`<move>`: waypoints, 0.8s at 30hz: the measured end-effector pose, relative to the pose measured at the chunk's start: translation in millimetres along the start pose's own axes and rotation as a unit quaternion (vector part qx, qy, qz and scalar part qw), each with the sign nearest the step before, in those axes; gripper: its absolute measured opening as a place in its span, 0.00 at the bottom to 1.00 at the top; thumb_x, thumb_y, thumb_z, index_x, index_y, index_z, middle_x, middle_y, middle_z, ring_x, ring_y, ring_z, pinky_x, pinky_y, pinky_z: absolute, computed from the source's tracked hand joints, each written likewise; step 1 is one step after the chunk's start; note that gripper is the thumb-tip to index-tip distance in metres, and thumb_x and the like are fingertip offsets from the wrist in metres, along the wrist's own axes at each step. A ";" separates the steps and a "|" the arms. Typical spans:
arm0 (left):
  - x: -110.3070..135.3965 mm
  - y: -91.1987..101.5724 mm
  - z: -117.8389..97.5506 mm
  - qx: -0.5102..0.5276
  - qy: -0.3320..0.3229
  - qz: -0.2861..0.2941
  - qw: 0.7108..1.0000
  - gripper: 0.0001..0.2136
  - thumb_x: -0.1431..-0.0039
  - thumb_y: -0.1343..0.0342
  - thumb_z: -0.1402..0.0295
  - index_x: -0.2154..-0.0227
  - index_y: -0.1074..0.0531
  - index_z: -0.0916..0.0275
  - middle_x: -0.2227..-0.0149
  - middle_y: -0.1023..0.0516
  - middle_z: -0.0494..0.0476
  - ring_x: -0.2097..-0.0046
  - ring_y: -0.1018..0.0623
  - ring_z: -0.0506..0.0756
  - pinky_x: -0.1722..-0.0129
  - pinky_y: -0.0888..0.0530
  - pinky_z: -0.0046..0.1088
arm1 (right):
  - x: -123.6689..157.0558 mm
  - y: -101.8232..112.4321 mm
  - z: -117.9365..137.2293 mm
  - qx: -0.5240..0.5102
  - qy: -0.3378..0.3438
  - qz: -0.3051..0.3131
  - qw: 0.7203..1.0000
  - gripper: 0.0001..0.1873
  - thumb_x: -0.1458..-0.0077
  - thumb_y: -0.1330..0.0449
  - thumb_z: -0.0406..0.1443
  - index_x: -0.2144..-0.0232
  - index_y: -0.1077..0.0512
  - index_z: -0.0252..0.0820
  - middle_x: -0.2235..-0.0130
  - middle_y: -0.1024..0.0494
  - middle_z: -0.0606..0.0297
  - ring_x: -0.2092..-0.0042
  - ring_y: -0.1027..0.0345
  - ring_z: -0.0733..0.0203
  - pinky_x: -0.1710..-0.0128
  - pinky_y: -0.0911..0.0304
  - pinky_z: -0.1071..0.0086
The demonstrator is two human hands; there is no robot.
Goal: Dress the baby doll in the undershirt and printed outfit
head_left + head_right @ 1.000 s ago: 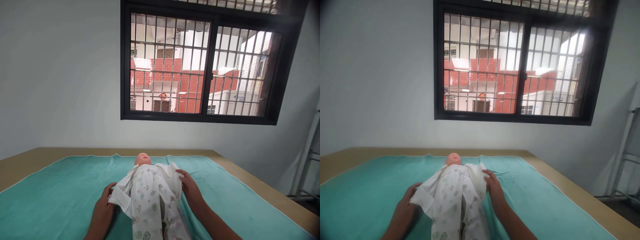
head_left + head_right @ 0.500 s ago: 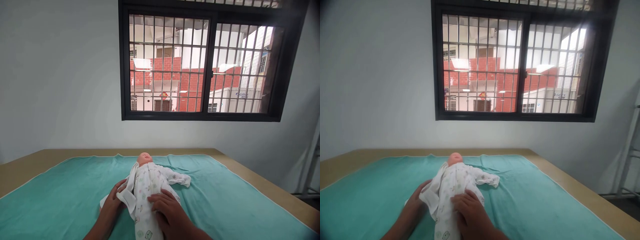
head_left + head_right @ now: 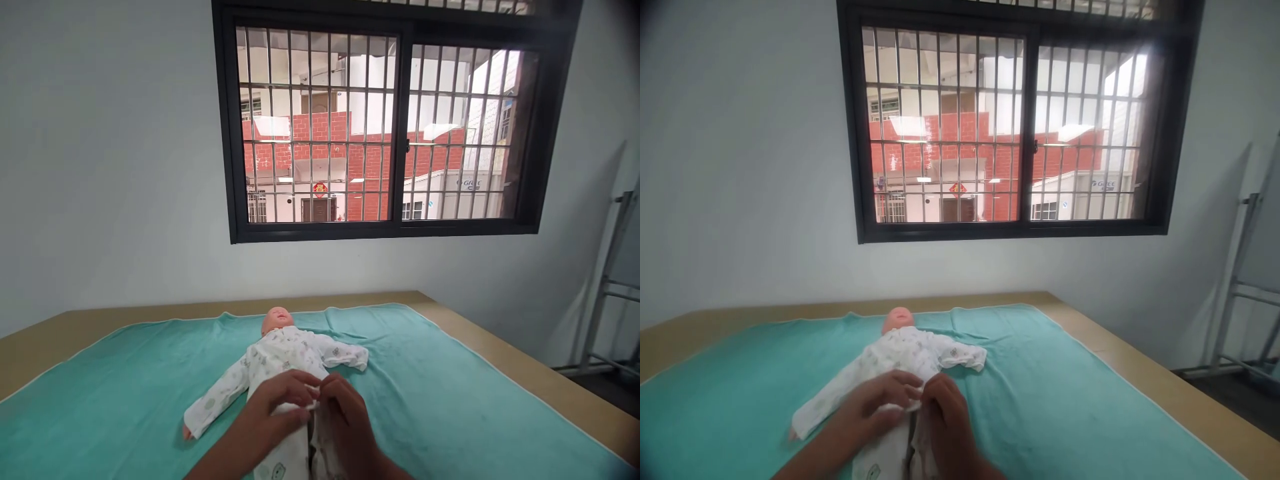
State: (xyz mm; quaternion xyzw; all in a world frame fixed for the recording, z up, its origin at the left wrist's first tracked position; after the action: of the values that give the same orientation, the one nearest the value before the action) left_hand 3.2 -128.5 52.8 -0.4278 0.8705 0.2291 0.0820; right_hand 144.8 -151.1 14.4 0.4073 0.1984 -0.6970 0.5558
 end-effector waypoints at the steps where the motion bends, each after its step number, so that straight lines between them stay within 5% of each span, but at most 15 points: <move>1: -4.8 10.2 -1.6 0.012 0.007 -0.043 0.999 0.09 0.42 0.44 0.61 0.66 0.25 0.60 0.49 0.24 0.58 0.49 0.24 0.58 0.47 0.28 0.38 | -2.1 3.2 -0.3 0.000 -0.004 -0.009 1.000 0.11 0.46 0.51 0.27 0.77 0.38 0.44 0.73 0.33 0.67 0.70 0.38 0.63 0.70 0.41 0.71; 4: -18.2 54.7 6.4 -0.014 0.040 -0.210 0.977 0.14 0.40 0.49 0.57 0.63 0.24 0.60 0.53 0.21 0.58 0.52 0.23 0.58 0.47 0.29 0.39 | -9.6 6.3 -2.3 0.031 -0.015 -0.008 0.999 0.10 0.47 0.52 0.26 0.74 0.36 0.44 0.70 0.30 0.66 0.67 0.35 0.62 0.66 0.37 0.69; 7: -30.3 71.8 30.0 -0.107 0.064 -0.266 0.956 0.19 0.38 0.53 0.55 0.52 0.27 0.60 0.49 0.23 0.59 0.46 0.26 0.60 0.43 0.32 0.43 | -13.0 -10.6 -7.8 0.129 -0.024 0.095 0.987 0.15 0.45 0.49 0.29 0.57 0.30 0.45 0.50 0.26 0.58 0.48 0.34 0.55 0.47 0.36 0.60; 10: -38.4 49.1 58.3 -0.247 0.039 -0.205 0.946 0.22 0.37 0.54 0.57 0.44 0.33 0.60 0.38 0.34 0.61 0.36 0.36 0.61 0.37 0.40 0.48 | -5.4 -35.1 -12.7 0.223 -0.008 0.242 0.944 0.31 0.45 0.45 0.33 0.38 0.42 0.41 0.35 0.41 0.55 0.34 0.51 0.49 0.36 0.50 0.50; 13: -35.1 19.0 75.6 -0.383 -0.005 -0.137 0.913 0.23 0.35 0.56 0.58 0.40 0.38 0.60 0.34 0.43 0.61 0.33 0.45 0.62 0.35 0.46 0.55 | 5.4 -48.5 -15.6 0.277 0.009 0.318 0.907 0.39 0.48 0.43 0.33 0.35 0.48 0.32 0.33 0.49 0.51 0.32 0.59 0.46 0.34 0.54 0.48; 19: -27.2 8.8 78.7 -0.472 -0.005 -0.082 0.878 0.25 0.32 0.62 0.57 0.36 0.46 0.59 0.32 0.49 0.60 0.31 0.50 0.61 0.35 0.48 0.55 | 26.9 -57.1 -19.9 0.346 0.088 0.317 0.879 0.39 0.45 0.45 0.37 0.35 0.52 0.28 0.34 0.52 0.46 0.33 0.57 0.39 0.38 0.47 0.44; 24: -27.0 9.0 81.6 -0.484 -0.006 -0.077 0.872 0.26 0.33 0.62 0.56 0.35 0.49 0.57 0.32 0.51 0.59 0.31 0.51 0.62 0.35 0.50 0.57 | 51.9 -45.8 -14.3 0.343 0.173 0.272 0.882 0.43 0.44 0.43 0.33 0.32 0.61 0.40 0.36 0.47 0.51 0.38 0.44 0.40 0.44 0.36 0.50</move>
State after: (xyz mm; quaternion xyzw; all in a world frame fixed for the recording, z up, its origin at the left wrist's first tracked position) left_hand 8.6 -66.4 -7.0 -0.4778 0.6145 0.6176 -0.1126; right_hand 104.3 -158.6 -43.0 0.7246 -0.0780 -0.4614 0.5059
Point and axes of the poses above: each hand's wrist, its own x-axis away from the middle knuckle, its own y-axis out of the back of the hand, z = x × y, the point moved 8 cm from there along -x, towards the middle knuckle
